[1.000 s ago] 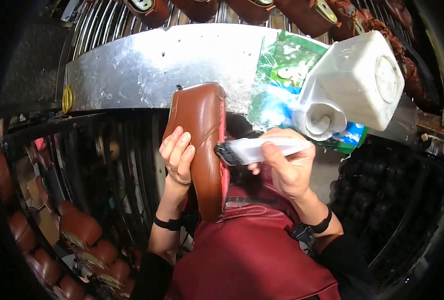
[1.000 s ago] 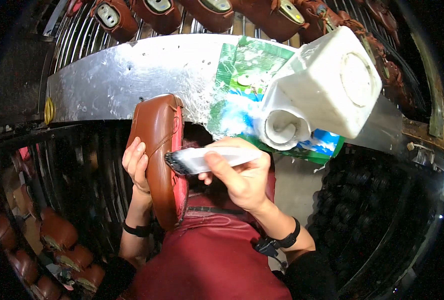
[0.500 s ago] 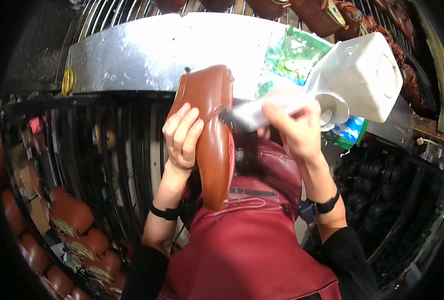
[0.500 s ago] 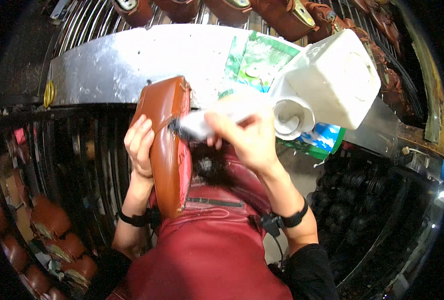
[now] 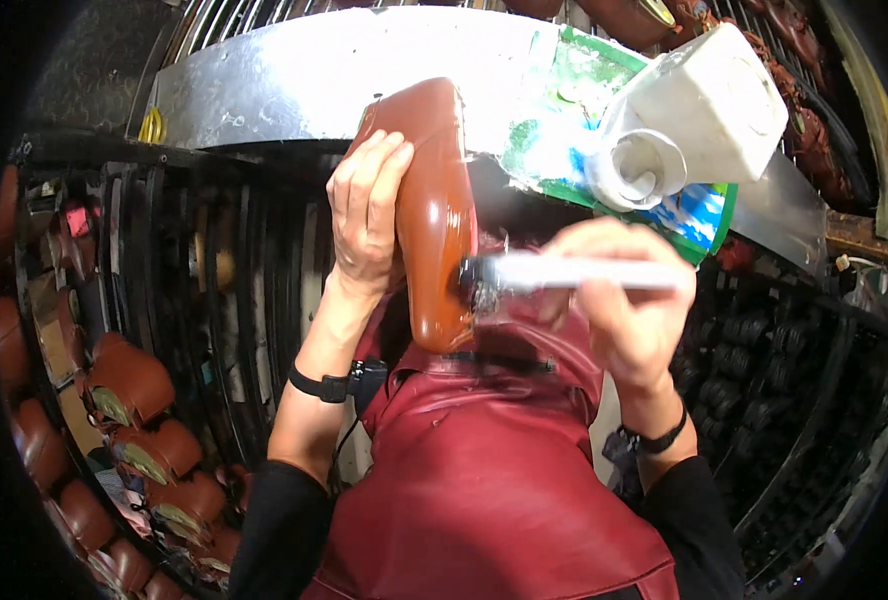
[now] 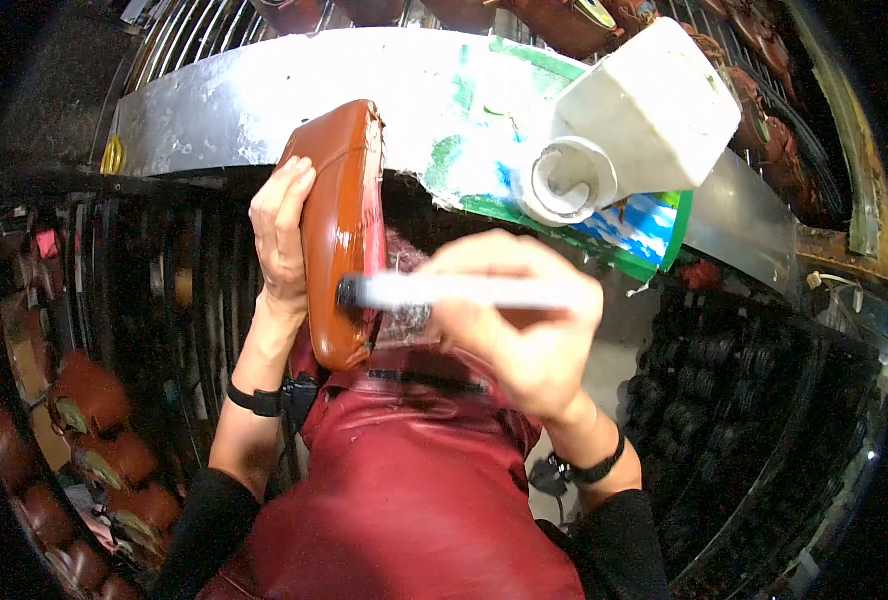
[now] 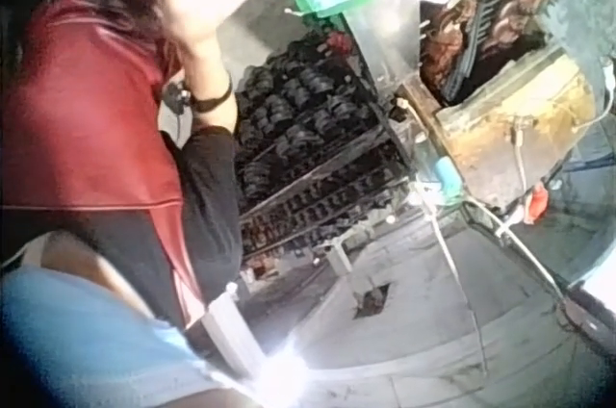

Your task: The recorder is applying glue or adhesive to the perimeter of shoe uppers and then matching them with soles on a production line.

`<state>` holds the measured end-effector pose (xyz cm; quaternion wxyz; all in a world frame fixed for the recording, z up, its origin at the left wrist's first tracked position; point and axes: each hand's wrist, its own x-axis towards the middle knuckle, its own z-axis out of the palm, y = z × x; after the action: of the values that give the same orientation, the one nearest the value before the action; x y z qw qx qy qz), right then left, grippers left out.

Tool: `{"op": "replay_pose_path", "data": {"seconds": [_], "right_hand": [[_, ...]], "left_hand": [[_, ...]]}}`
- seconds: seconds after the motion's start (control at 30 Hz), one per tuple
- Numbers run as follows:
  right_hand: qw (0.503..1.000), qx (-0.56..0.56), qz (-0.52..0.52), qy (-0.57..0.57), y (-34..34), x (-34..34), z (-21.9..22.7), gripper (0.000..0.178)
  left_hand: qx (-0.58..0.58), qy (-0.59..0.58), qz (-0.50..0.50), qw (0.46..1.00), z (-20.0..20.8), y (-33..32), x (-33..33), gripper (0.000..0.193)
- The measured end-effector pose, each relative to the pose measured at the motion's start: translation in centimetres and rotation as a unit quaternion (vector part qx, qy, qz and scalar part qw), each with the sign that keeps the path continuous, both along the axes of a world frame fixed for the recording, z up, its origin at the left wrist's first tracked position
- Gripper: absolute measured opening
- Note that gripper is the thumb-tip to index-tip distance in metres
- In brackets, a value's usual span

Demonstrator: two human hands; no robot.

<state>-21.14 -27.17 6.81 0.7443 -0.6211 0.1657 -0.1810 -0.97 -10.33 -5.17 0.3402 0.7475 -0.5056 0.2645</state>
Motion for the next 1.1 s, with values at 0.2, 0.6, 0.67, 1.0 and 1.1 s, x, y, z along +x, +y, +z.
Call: {"op": "replay_pose_path", "data": {"seconds": [0.2,0.6,0.67,1.0,1.1], "right_hand": [[0.985,-0.129,0.06,-0.093,-0.4,0.6,1.8,0.018],[0.929,-0.3,0.074,-0.204,-6.1,8.3,7.3,0.031],[0.925,-0.294,0.052,-0.234,-7.3,10.2,7.4,0.032],[0.983,-0.163,-0.08,-0.032,-9.1,11.0,-4.7,0.023],[0.973,-0.039,-0.219,-0.055,-6.9,5.6,-4.4,0.01]], "left_hand": [[0.032,0.046,0.002,0.998,3.3,-1.0,0.2,0.065],[0.07,0.219,-0.048,0.972,10.6,-4.6,5.9,0.073],[0.072,0.217,-0.069,0.971,11.4,-5.1,7.3,0.077],[-0.13,0.61,-0.182,0.76,5.5,-5.1,13.1,0.096],[-0.146,0.575,-0.147,0.792,4.7,-3.2,11.6,0.083]]}}
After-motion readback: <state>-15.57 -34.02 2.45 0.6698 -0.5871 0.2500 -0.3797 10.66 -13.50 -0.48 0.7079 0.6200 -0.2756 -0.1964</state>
